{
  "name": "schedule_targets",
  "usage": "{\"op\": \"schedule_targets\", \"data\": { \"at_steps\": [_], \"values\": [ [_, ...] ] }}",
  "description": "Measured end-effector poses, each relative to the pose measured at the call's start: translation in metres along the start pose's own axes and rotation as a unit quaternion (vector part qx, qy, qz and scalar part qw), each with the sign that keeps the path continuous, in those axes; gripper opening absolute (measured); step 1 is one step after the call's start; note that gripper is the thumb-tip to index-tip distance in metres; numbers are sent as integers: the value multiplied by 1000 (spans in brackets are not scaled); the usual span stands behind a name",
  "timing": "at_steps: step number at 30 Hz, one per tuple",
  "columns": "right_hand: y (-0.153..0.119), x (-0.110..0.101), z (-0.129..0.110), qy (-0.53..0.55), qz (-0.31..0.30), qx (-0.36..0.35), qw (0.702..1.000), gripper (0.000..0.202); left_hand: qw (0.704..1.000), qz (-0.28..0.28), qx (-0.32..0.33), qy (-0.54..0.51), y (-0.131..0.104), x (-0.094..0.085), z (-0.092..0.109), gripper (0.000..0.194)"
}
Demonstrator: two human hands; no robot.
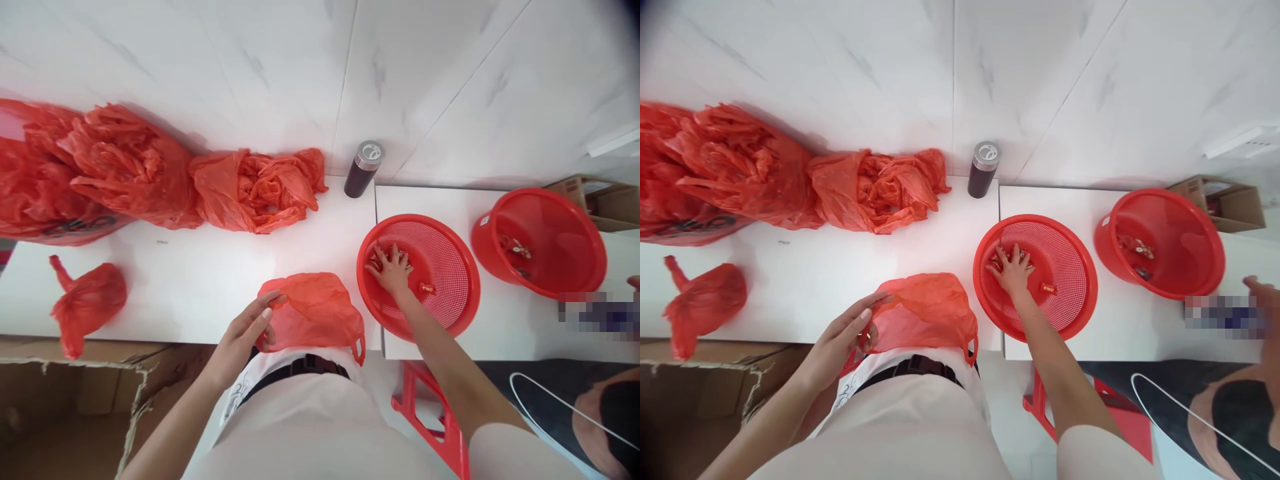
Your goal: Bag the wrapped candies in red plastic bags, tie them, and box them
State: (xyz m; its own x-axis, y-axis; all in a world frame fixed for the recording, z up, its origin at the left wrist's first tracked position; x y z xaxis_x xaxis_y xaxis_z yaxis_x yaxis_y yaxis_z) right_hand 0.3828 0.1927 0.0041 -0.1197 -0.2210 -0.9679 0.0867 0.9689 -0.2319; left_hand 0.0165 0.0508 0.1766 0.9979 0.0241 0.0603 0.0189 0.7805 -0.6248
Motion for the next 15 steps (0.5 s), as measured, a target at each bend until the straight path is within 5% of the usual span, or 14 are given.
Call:
{"op": "schedule_targets", "data": {
  "at_steps": [2, 8, 15],
  "values": [
    [-8, -1, 6, -47, 12, -23, 999, 61, 1000, 13, -5, -4, -2, 0, 0, 54],
    [-52, 8, 63, -51, -32, 127, 990, 66, 999, 39, -14, -16, -4, -4, 3, 56],
    [-63, 8, 22, 74, 13, 56, 996, 49, 999, 35, 8, -33, 8, 2, 5, 51]
  ]
}}
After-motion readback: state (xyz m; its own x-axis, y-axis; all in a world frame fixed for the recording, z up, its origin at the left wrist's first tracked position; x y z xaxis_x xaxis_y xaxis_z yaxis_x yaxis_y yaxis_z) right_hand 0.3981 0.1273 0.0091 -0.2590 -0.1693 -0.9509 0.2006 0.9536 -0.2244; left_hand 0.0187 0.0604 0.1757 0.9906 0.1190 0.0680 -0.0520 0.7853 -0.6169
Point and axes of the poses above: each hand's wrist, its own y-axis towards the middle knuckle, its own x-axis out of the palm, z = x × y, the point moved 6 cm from there along y, towards the middle knuckle, and after that the axes turned 5 degrees about -y, right-handed, at the moved point
